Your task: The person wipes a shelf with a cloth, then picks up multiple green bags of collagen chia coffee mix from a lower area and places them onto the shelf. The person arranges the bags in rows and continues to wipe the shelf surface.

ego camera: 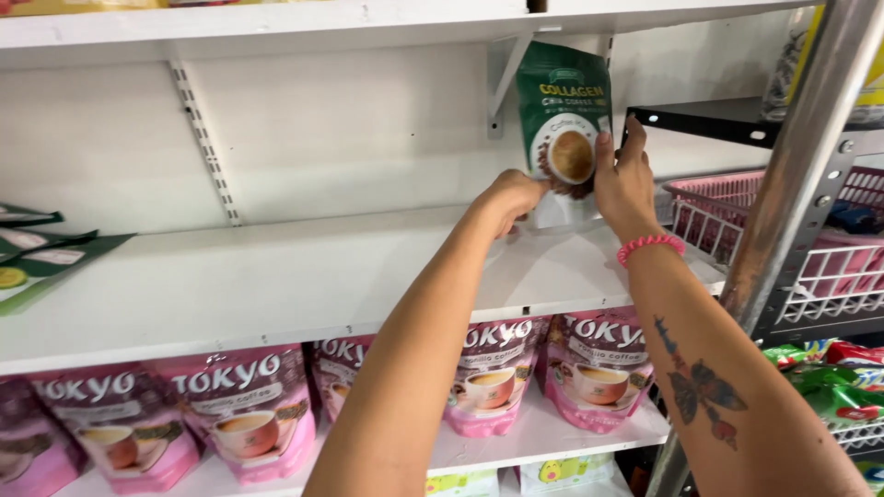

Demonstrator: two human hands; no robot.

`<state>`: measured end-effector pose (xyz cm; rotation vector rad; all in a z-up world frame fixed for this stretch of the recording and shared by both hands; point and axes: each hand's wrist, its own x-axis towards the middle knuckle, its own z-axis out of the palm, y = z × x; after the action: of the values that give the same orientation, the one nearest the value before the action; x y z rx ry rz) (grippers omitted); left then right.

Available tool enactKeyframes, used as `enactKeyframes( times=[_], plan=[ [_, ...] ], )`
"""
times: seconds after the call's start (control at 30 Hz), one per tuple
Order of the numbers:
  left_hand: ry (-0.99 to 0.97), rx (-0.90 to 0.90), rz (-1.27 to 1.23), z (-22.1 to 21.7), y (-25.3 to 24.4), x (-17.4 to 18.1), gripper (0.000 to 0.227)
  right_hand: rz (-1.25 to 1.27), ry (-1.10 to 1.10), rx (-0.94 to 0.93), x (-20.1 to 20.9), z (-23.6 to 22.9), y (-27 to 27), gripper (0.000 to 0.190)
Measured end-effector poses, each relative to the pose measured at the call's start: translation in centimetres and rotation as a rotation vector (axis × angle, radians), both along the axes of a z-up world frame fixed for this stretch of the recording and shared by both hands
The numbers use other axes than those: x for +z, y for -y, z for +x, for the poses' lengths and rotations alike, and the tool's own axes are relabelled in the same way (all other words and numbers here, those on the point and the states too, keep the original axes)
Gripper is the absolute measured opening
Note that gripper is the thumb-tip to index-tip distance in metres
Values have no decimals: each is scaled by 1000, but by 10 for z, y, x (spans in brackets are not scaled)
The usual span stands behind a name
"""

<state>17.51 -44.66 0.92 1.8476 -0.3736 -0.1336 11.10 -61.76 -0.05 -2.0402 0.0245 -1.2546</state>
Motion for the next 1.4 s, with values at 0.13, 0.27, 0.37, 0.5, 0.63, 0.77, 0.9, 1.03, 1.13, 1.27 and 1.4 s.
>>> enactKeyframes(
  times=[0.13, 0.27, 0.37, 0.5, 0.63, 0.77, 0.9, 1.03, 1.13, 1.27, 1.4],
  plan=[
    [-99, -75, -73, -43, -43, 19, 38, 46, -200, 28, 8, -26, -15, 69],
    [-118, -93, -45, -79, -58, 21, 46, 234, -412, 27, 13, -41, -22, 90],
    [-57, -24, -7, -94, -53, 18, 61, 388, -346, 154, 9, -38, -19, 88],
    [88, 51, -16, -77, -36, -5, 86, 610, -249, 475, -1, -36, -17, 48],
    [142, 59, -62, -84, -32, -3, 91, 637, -345, 475, 10, -81, -19, 33],
    [105, 108, -26, -112, -44, 10, 95, 681, -471, 624, 12, -117, -15, 30],
    [174, 179, 35, -118, -71, 8, 95, 724, -481, 800, 13, -147, -30, 32],
    [298, 257, 37, -123, -124, -3, 88, 729, -553, 960, 10, -161, -59, 33],
    [342, 256, -41, -145, -171, -3, 78, 714, -572, 1033, 18, -174, -101, 34],
    [339, 301, -90, -173, -228, 4, 68, 672, -575, 1098, 22, -172, -150, 33],
    [304, 356, -105, -189, -280, 2, 64, 667, -602, 1139, 22, -176, -201, 31]
  ],
)
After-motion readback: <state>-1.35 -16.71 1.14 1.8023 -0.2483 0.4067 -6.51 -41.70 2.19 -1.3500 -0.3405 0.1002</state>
